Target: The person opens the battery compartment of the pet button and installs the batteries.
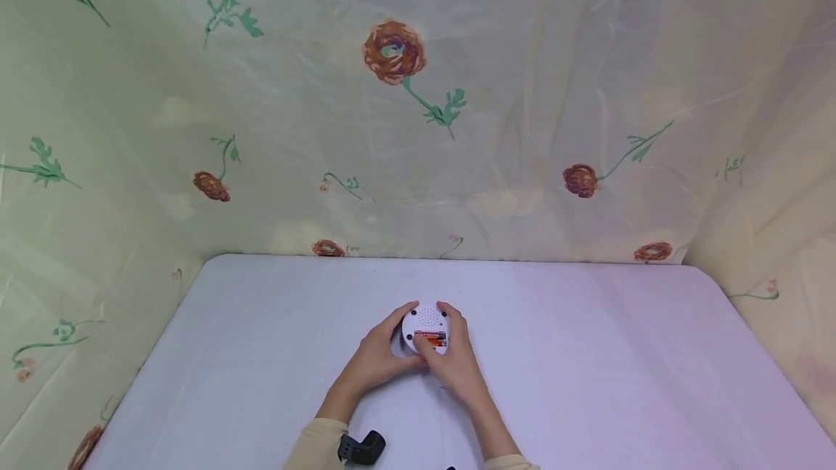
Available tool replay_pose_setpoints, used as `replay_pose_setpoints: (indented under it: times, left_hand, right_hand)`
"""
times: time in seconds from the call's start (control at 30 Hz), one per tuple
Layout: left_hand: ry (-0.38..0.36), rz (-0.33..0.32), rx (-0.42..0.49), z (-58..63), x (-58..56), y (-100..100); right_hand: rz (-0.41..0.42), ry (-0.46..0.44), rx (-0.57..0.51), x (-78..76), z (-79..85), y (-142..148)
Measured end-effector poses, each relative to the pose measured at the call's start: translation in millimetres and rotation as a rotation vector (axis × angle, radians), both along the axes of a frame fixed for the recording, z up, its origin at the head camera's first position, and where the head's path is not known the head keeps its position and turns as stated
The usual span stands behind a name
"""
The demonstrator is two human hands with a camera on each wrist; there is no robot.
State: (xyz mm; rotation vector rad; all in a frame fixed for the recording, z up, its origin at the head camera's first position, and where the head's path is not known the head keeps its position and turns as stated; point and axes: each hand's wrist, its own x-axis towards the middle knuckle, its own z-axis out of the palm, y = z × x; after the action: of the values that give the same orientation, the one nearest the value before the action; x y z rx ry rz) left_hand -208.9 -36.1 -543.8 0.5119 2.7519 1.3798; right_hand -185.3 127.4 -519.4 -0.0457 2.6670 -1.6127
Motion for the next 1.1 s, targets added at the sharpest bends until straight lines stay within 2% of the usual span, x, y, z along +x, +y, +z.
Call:
replay_pose_setpoints:
  times: [0.33,1.1]
  left_hand:
    - [-0.008,0.013,-0.031,1.7,-0.4,1.0]
    - [-0.025,0.001,-0.001,1.9,0.9,-0.4]
  right_hand:
    - [-0.022,0.019,0.017,0.9,3.2,-2.5]
    - [-0.018,0.029,0.027,1.3,-2.6,-2.4]
